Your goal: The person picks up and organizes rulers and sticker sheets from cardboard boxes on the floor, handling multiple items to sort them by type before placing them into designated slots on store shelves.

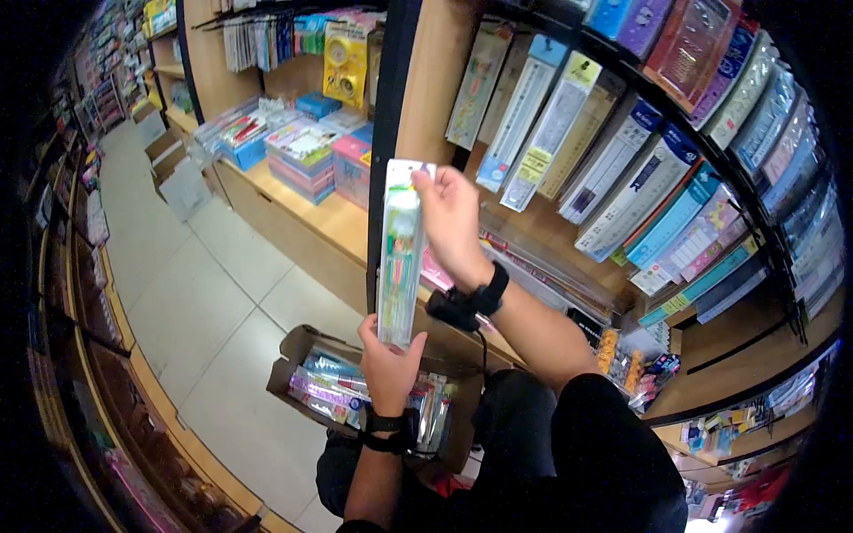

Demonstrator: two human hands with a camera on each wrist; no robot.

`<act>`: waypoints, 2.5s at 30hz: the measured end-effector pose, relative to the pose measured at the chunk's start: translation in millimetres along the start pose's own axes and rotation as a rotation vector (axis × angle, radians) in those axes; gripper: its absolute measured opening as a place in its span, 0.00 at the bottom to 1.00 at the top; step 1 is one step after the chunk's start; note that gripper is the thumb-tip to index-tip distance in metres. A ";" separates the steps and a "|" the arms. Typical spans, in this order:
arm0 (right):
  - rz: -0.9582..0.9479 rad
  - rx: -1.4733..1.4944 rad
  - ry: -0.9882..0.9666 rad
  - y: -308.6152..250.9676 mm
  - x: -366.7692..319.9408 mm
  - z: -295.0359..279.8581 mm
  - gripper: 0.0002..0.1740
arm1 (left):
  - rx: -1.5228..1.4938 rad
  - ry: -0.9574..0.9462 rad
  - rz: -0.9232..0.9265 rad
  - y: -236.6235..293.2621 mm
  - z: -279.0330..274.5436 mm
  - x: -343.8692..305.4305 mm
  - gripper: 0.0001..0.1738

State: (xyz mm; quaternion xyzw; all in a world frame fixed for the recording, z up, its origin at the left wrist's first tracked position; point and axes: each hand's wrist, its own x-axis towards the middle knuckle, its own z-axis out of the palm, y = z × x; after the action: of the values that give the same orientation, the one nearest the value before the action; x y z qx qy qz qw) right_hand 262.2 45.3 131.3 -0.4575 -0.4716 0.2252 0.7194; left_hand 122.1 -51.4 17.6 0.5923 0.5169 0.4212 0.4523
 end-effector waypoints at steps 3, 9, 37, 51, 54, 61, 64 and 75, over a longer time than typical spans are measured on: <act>-0.036 0.037 0.071 -11.0 58.4 -10.7 0.10 | -0.358 -0.088 0.014 -22.4 19.5 7.7 0.29; -0.218 -0.113 0.143 -54.7 151.3 -16.9 0.13 | -0.470 -0.274 0.008 -20.4 29.3 6.3 0.16; -0.457 -0.008 0.487 -67.4 179.3 16.6 0.14 | -0.342 -0.365 0.024 -33.3 32.8 0.1 0.17; -0.444 0.109 0.500 -69.8 178.2 19.8 0.12 | -0.299 -0.389 0.023 -35.4 27.4 -1.4 0.17; -0.421 0.091 0.507 -71.8 175.1 20.7 0.13 | -0.290 -0.387 0.026 -34.0 26.4 -1.6 0.17; -0.480 -0.190 0.584 -70.1 172.3 19.6 0.13 | -0.293 -0.403 0.019 -37.2 26.7 -1.9 0.17; -0.540 -0.233 0.578 -69.4 171.6 19.2 0.15 | -0.307 -0.405 0.033 -36.5 26.0 -2.5 0.17; -0.664 -0.542 0.462 -76.1 162.9 9.3 0.15 | -0.260 -0.425 0.042 -39.4 25.5 -5.3 0.16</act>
State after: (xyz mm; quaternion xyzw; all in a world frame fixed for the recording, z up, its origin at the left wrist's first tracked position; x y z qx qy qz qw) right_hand 319.7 136.0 275.8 -0.4913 -0.4616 -0.2549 0.6932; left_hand 137.0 -57.0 -26.9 0.6148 0.3395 0.3595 0.6144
